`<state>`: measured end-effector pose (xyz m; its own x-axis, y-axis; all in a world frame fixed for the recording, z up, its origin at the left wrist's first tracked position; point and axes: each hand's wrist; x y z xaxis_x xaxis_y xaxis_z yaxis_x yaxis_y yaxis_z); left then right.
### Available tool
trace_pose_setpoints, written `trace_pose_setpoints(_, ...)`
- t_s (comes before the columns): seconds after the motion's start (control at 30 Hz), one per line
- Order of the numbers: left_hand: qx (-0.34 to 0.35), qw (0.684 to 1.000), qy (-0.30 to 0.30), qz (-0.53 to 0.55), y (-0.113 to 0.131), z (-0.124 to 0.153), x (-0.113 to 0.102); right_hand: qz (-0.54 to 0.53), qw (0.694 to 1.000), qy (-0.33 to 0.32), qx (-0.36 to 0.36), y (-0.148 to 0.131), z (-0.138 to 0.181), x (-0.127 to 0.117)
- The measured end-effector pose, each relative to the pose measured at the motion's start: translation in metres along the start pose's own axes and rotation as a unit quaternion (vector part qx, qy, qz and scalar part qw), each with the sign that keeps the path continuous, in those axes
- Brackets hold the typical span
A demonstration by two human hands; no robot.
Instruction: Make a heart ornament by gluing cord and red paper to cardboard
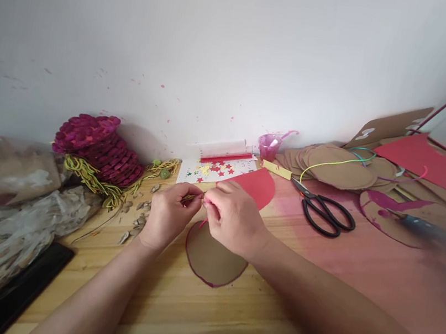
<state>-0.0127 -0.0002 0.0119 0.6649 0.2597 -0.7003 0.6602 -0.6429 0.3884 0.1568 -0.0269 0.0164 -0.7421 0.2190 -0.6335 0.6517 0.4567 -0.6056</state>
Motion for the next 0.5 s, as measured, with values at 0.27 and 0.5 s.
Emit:
trace_pose_setpoints(0.27, 0.077, 0.991, -0.105, 0.0, 0.002, 0.005, 0.002, 0.0, 0.995, -0.008, -0.099, 0.014, -0.011, -0.008)
trace_pose_setpoints(0.5, 0.049, 0.992, -0.104, 0.057, 0.003, 0.002, -0.002, -0.176, 0.973, -0.087, 0.124, 0.014, -0.01, -0.002)
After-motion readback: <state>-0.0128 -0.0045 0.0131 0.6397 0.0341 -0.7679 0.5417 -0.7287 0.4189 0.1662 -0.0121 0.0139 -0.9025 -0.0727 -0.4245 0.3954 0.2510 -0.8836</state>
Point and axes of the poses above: each hand's wrist, its own z-axis away from the middle knuckle, its own x-axis out of the palm, y = z × x, and after that the axes turned 8 degrees about x, right-handed
